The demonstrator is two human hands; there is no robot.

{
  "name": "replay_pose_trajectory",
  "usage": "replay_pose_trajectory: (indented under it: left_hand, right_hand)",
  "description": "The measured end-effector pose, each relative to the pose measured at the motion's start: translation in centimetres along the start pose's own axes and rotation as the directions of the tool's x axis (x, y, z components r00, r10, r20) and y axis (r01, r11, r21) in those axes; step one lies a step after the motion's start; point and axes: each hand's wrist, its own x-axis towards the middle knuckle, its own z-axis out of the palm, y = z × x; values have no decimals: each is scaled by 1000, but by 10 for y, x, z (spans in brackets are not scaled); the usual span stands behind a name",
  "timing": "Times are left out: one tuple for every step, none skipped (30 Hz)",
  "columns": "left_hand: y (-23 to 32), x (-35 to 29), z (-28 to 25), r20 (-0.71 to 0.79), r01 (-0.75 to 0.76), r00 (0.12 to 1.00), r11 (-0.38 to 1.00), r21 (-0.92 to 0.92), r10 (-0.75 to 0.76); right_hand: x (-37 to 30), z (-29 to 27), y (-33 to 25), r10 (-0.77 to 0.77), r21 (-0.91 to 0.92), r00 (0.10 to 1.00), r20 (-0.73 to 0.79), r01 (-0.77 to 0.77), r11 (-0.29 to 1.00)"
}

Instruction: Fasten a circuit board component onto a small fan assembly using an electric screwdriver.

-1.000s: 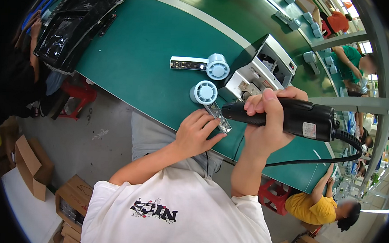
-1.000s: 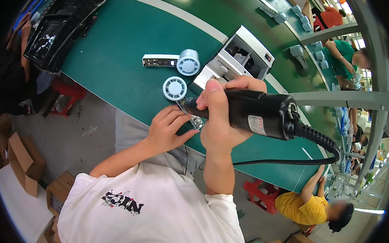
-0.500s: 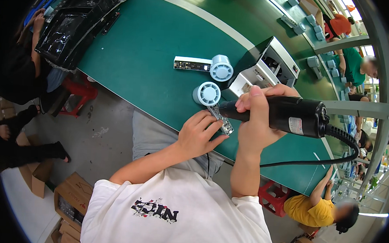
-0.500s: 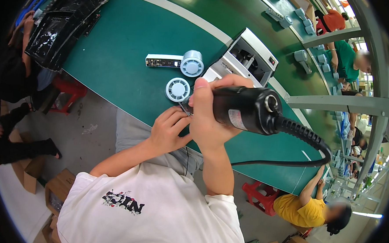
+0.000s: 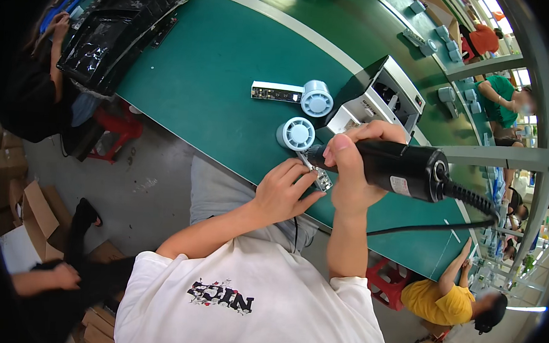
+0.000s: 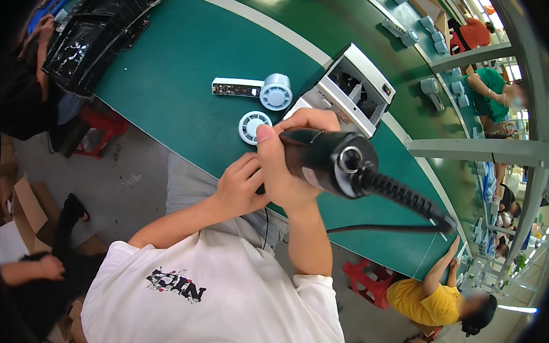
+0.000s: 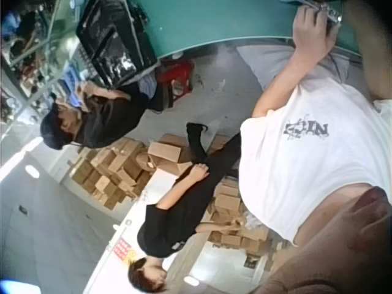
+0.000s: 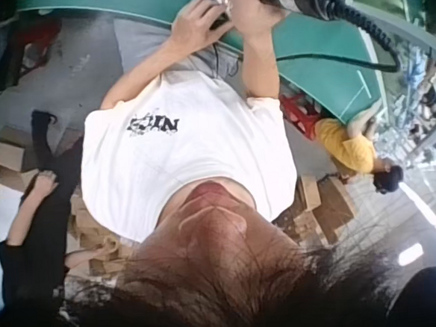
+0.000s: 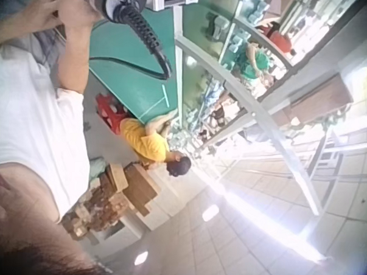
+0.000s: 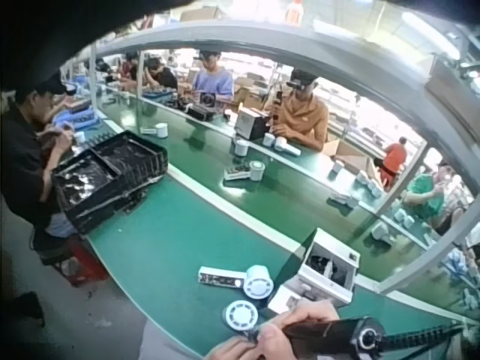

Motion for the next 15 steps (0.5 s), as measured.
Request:
replay_pose_trajectory:
  left_hand:
    - [1, 0, 1, -1, 3, 1000, 1000, 2, -3]
    - [0, 0, 0, -6, 6, 1000, 1000, 13, -6]
    - [1, 1, 0, -7, -2, 1000, 1000, 17, 2]
    - [4, 1, 0, -21, 4, 1000, 1000, 23, -4]
    - [6, 4, 2, -33, 4, 999, 1000, 26, -3]
    - [5, 5, 0, -35, -4, 999, 1000, 15, 5]
    - [7, 6, -4, -34, -13, 999, 1000, 24, 14]
    - [12, 11, -9, 62, 40, 997, 998, 41, -43]
    - [16, 16, -13, 153, 91, 983, 994, 68, -100]
    - [18, 20, -12, 160, 90, 982, 991, 96, -105]
    - [20, 24, -12, 163, 68, 983, 992, 102, -84]
    - [22, 28, -12, 183, 115, 973, 981, 156, -143]
    - [24, 32, -12, 199, 160, 959, 964, 212, -203]
    - [28, 36, -14, 208, 201, 948, 961, 192, -240]
    - [31, 38, -17, 236, 240, 931, 953, 183, -279]
  right_hand:
    - [2, -7, -3, 50, -11, 998, 34, -50, 999]
    - [5, -11, -9, 101, 99, 995, 19, -103, 990]
    - [10, -17, -18, 154, 200, 988, 4, -151, 968]
    - [17, -23, -26, 176, 315, 983, -55, -151, 937]
    - [24, -39, -32, 141, 351, 985, -103, -97, 931]
    - [31, -52, -36, 129, 422, 986, -106, -73, 904]
    - [38, -67, -40, 216, 521, 960, -178, -95, 848]
    - [45, -83, -45, 248, 535, 945, -212, -100, 839]
    - [50, -98, -46, 280, 559, 929, -241, -104, 823]
    - [55, -109, -46, 304, 546, 908, -286, -106, 831]
    - [60, -118, -45, 290, 550, 908, -301, -84, 831]
    - [65, -126, -44, 309, 574, 900, -306, -84, 815]
    - [69, -134, -42, 327, 597, 892, -312, -84, 798]
    - [70, -142, -39, 321, 622, 902, -291, -76, 779]
    - [74, -141, -41, 311, 627, 899, -309, -53, 777]
